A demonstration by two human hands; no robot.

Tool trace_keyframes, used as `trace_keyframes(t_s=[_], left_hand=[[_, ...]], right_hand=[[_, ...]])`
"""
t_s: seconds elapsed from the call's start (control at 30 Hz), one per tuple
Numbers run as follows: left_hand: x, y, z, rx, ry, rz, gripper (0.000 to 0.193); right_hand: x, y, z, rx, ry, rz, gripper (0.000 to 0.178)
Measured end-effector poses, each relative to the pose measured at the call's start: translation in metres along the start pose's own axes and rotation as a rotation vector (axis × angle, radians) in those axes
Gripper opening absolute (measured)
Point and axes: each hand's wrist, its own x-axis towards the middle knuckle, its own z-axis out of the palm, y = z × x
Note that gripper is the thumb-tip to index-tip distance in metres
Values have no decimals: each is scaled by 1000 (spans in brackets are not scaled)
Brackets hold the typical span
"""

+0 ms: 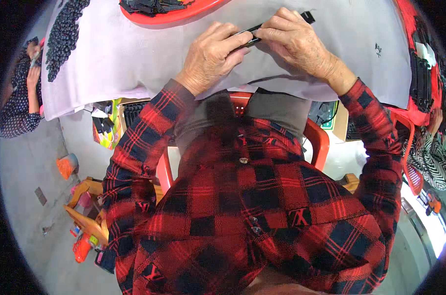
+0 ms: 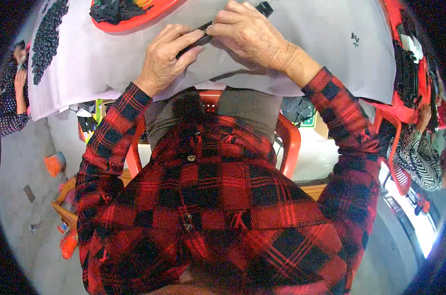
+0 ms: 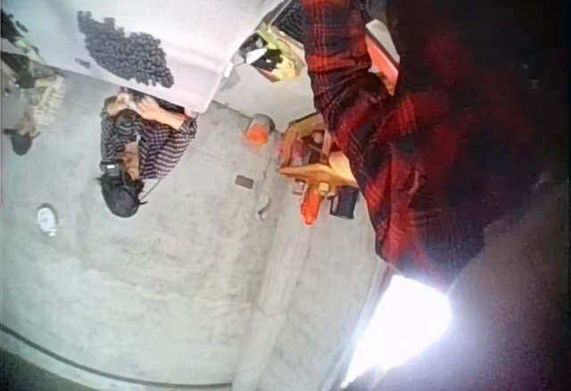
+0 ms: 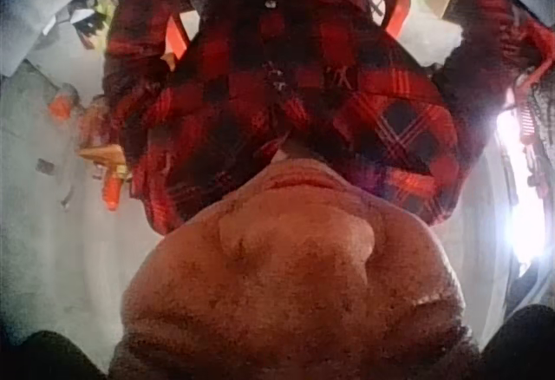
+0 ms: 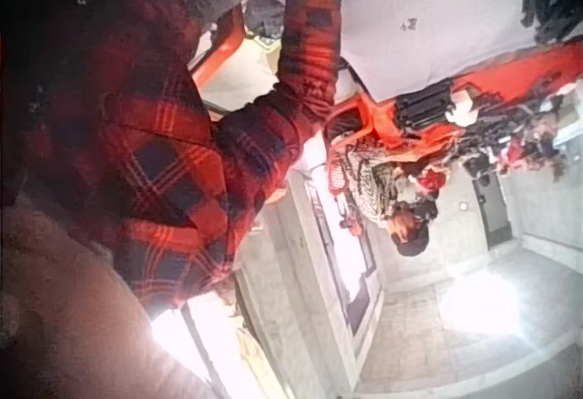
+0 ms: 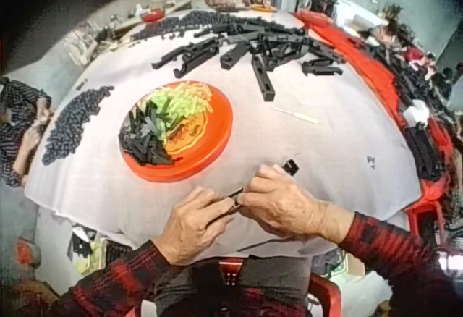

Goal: Assembling small black plastic parts with green components on a workbench.

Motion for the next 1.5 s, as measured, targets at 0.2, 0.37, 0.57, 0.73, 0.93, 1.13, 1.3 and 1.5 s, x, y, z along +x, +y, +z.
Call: trace_keyframes(t_s=[0.2, 0.37, 0.57, 0.73, 0.93, 1.13, 1.3, 1.5], left_hand=[[0, 2, -1, 47, -9, 13, 31], [-2, 2, -3, -25, 1, -25, 32], [7, 7, -8, -39, 14, -16, 34], [24, 13, -7, 40, -41, 21, 33], [26, 11, 3, 117, -104, 34, 31], [26, 10, 7, 107, -106, 13, 34], [25, 10, 9, 131, -115, 20, 36], [23, 6, 13, 137, -80, 40, 34]], right_hand=[[-9, -9, 7, -65, 112, 92, 29], [-19, -23, -5, -104, 291, 262, 30], [-30, -32, -10, -145, 338, 407, 30], [-30, -28, 1, -199, 305, 410, 38], [-23, -36, 2, -152, 156, 524, 37], [-20, -36, 3, 22, 121, 669, 39], [-14, -37, -6, 196, 87, 796, 41], [-15, -32, -10, 250, 35, 800, 37]])
